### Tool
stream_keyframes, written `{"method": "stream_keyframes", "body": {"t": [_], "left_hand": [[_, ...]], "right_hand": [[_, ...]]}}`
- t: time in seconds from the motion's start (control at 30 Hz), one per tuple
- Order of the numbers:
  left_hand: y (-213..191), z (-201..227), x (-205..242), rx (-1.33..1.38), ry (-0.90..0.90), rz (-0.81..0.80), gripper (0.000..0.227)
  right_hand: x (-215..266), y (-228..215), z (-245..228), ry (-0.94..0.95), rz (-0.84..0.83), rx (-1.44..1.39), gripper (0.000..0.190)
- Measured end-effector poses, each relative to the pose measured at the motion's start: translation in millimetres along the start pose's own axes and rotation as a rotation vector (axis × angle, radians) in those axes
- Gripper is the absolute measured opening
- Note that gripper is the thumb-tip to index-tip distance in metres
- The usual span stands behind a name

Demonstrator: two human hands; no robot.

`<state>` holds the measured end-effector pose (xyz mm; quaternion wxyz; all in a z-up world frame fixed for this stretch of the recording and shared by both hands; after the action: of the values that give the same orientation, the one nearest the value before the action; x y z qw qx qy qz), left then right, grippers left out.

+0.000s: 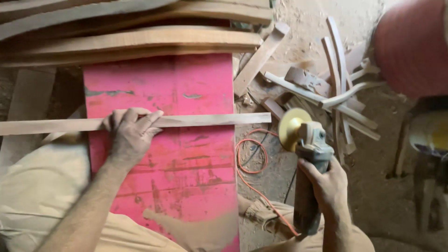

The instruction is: Sanding and shaping curved wooden chair components using a handheld angle grinder with a sanding disc.

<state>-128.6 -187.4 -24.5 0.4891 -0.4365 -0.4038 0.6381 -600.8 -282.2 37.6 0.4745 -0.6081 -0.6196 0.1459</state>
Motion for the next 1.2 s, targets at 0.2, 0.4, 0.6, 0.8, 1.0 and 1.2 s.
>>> {"method": "stream_keyframes", "body": {"t": [0.2, 0.4, 0.6, 0.8, 1.0, 1.2], "left_hand": [[0, -1, -2, 0.027, -0.021, 0.004, 0.040], [1, -4, -1, 0.025, -0.052, -0.033, 0.038], [0, -3, -2, 0.024, -0.062, -0.039, 0.038], [4, -7, 1, -0.003, -0.035, -0.028, 0.037], [4, -2, -1, 0.021, -0.057, -0.022, 0.038], [1, -4, -1, 0.032, -0.065, -0.039, 0.036]], "right_hand": [[-22, 2, -16, -0.038, -0.071, -0.015, 0.049], [-35, 8, -19, -0.090, -0.138, -0.048, 0.049], [-31, 12, -34, -0.092, -0.166, 0.039, 0.053], [-7, 24, -77, -0.106, -0.207, 0.120, 0.062], [11, 30, -111, -0.180, -0.222, 0.328, 0.078], [-8, 18, -70, -0.105, -0.164, 0.166, 0.062]]}}
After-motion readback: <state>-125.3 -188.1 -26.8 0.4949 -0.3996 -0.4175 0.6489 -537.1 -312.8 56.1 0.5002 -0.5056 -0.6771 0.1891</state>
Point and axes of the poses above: each hand's wrist, its own x-axis away from the middle knuckle, its own y-axis out of the palm, z = x × y, the point moved 5 cm from there along -x, towards the middle knuckle
